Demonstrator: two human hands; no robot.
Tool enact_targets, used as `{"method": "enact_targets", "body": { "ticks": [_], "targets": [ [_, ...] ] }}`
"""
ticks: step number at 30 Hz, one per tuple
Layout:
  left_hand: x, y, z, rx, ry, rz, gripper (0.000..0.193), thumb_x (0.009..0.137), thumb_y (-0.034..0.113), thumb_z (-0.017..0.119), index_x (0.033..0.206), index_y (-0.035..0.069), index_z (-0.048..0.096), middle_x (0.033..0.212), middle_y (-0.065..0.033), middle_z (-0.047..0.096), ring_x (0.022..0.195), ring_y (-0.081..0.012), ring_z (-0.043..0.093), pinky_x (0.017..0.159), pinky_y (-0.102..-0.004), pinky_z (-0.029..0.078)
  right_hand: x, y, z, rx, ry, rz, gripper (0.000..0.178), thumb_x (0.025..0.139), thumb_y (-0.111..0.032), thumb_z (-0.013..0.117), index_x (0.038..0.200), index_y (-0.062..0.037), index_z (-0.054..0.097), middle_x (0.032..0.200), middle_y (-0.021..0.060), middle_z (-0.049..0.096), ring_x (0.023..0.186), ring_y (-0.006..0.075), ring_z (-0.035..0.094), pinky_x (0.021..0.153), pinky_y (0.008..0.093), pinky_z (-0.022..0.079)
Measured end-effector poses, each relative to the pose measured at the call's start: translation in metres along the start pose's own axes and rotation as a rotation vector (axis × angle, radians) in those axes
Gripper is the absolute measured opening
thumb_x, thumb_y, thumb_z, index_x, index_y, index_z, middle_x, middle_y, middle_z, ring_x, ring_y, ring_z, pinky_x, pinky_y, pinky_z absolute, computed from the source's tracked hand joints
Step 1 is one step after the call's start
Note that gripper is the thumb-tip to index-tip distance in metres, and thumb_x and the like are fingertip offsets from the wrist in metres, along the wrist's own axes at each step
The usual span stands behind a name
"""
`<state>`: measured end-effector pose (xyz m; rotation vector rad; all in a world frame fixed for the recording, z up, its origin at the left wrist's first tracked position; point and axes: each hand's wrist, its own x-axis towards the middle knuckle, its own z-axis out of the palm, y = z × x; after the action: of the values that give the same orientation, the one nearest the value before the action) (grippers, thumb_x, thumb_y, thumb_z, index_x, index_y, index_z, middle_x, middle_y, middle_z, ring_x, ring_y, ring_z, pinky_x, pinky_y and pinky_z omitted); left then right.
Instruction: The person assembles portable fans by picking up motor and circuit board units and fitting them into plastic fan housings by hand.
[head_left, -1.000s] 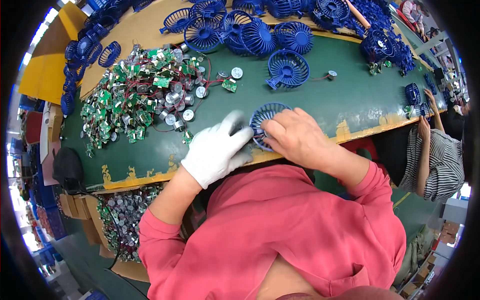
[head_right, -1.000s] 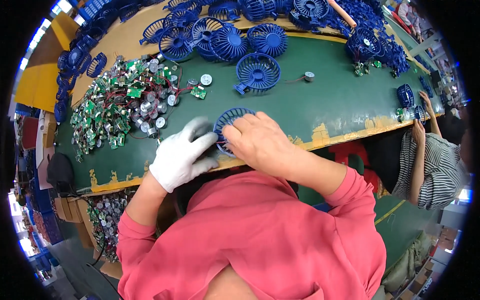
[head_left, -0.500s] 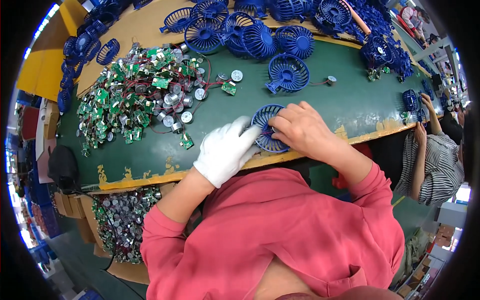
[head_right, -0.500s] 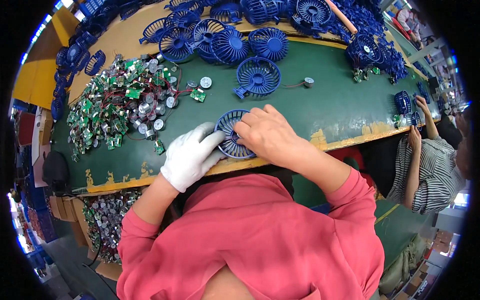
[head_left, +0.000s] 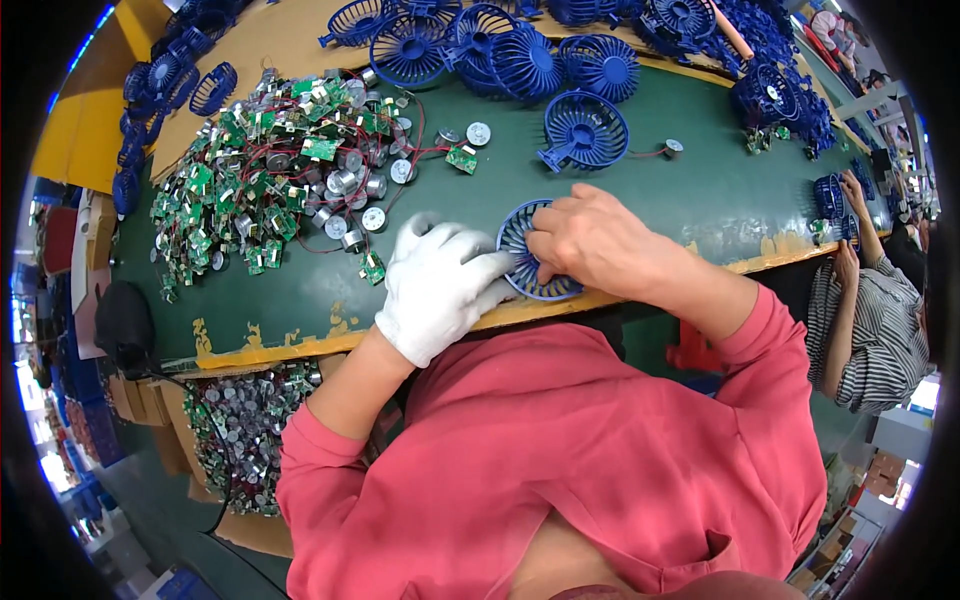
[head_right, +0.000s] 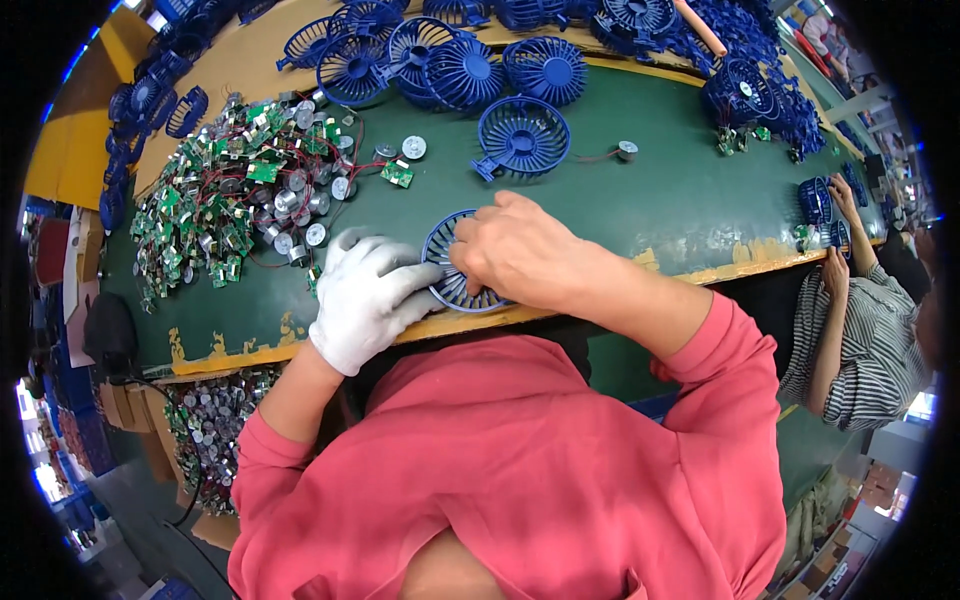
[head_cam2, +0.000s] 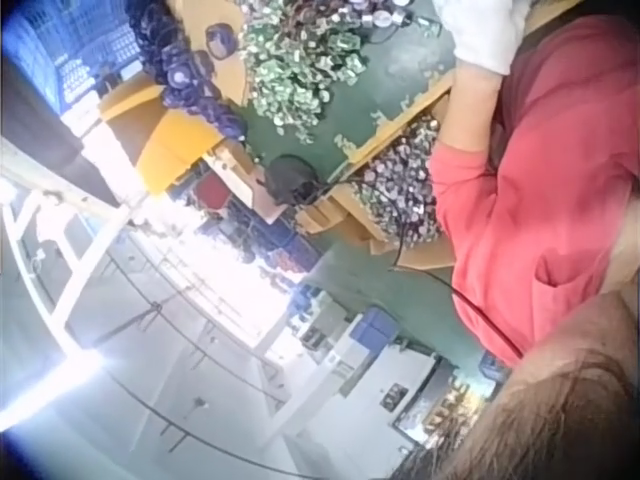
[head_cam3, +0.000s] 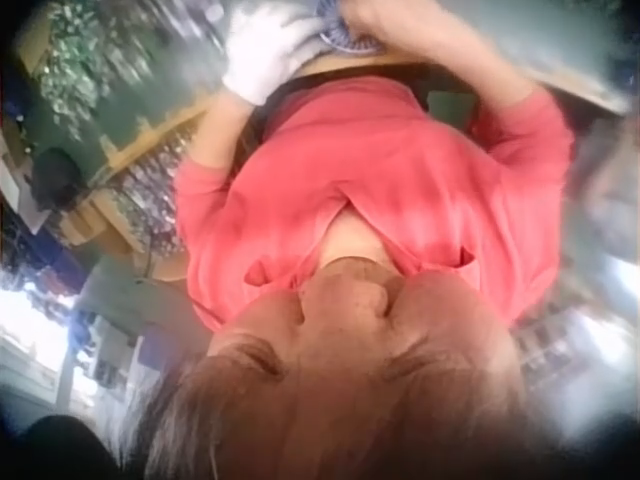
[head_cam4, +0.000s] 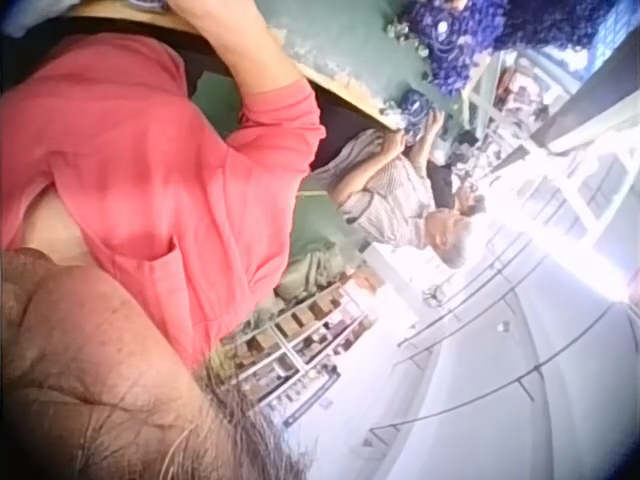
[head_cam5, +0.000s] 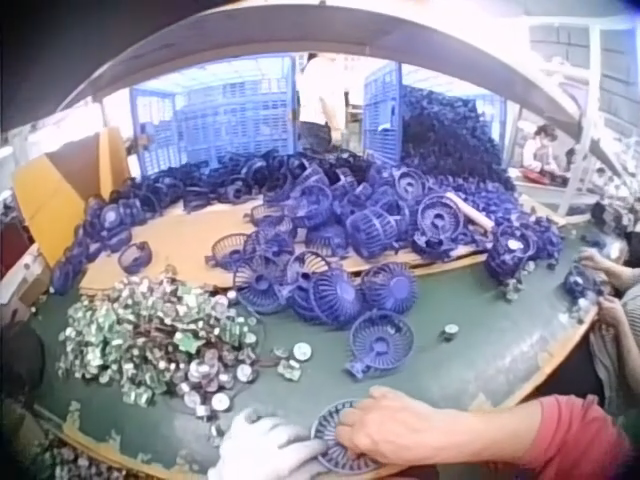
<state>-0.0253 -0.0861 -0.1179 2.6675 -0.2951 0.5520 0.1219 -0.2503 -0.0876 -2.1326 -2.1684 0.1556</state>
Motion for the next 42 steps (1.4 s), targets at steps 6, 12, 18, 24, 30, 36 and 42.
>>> {"method": "enact_targets", "body": {
  "ticks": [6,12,18,24,30,36,42],
  "targets": [
    [-0.002,0.000,0.002,-0.041,0.049,-0.010,0.028,0.068,0.029,0.076,0.092,0.017,0.068,0.089,-0.0013,0.061,0.090,-0.0220,0.057,0.096,-0.0463,0.035,-0.014,-0.005,0.013,0.041,0.235,0.081,0.034,0.069,-0.024,0.073,0.099,-0.0093,0.068,0.088,0.0045,0.055,0.088,0.0228,0.055,0.071,0.0357,0.041],
    [0.002,0.010,-0.008,-0.108,0.155,0.006,0.039,0.065,0.031,0.078,0.098,0.015,0.067,0.102,-0.0054,0.062,0.097,-0.0232,0.057,0.096,-0.0473,0.036,-0.076,0.042,0.010,0.143,0.746,0.475,0.036,0.078,-0.005,0.068,0.114,-0.0080,0.063,0.101,0.0112,0.058,0.092,0.0290,0.057,0.079,0.0355,0.048],
    [0.004,0.010,-0.008,-0.127,0.337,0.019,0.031,0.064,0.016,0.074,0.094,0.011,0.067,0.096,-0.0089,0.062,0.090,-0.0272,0.058,0.085,-0.0407,0.043,-0.121,0.113,0.038,-0.074,0.633,0.562,0.038,0.080,-0.005,0.065,0.118,-0.0094,0.060,0.104,0.0109,0.060,0.092,0.0328,0.057,0.082,0.0360,0.048],
    [-0.001,0.012,-0.011,-0.160,0.340,0.025,0.029,0.067,0.013,0.073,0.095,0.010,0.067,0.095,-0.0099,0.062,0.087,-0.0285,0.059,0.081,-0.0389,0.044,-0.123,0.124,0.033,0.537,0.996,0.834,0.020,0.091,-0.014,0.060,0.108,-0.0029,0.061,0.082,0.0031,0.061,0.071,0.0127,0.055,0.063,0.0237,0.044],
    [0.000,0.025,-0.019,-0.308,0.376,-0.035,0.034,0.069,0.014,0.074,0.101,0.007,0.066,0.103,-0.0155,0.060,0.091,-0.0306,0.060,0.082,-0.0402,0.047,-0.065,0.046,-0.044,0.892,1.139,0.557,0.022,0.094,-0.018,0.057,0.107,-0.0015,0.062,0.084,-0.0008,0.060,0.071,0.0058,0.052,0.063,0.0200,0.042],
    [0.005,0.033,-0.032,-0.126,0.557,0.055,0.046,0.069,0.013,0.076,0.111,0.004,0.062,0.110,-0.0194,0.058,0.090,-0.0305,0.062,0.079,-0.0387,0.050,-0.004,-0.027,-0.038,0.686,0.614,-0.007,0.017,0.086,-0.011,0.063,0.098,-0.0002,0.061,0.084,0.0082,0.058,0.072,0.0195,0.057,0.065,0.0298,0.046],
    [-0.016,0.032,-0.047,0.062,0.322,0.000,0.050,0.063,0.012,0.077,0.111,0.004,0.062,0.095,-0.0096,0.065,0.078,-0.0271,0.062,0.069,-0.0353,0.051,0.016,-0.054,-0.013,0.902,0.451,0.025,0.026,0.083,-0.020,0.070,0.095,-0.0007,0.059,0.080,0.0095,0.056,0.067,0.0228,0.056,0.059,0.0329,0.044]
  ]
}}
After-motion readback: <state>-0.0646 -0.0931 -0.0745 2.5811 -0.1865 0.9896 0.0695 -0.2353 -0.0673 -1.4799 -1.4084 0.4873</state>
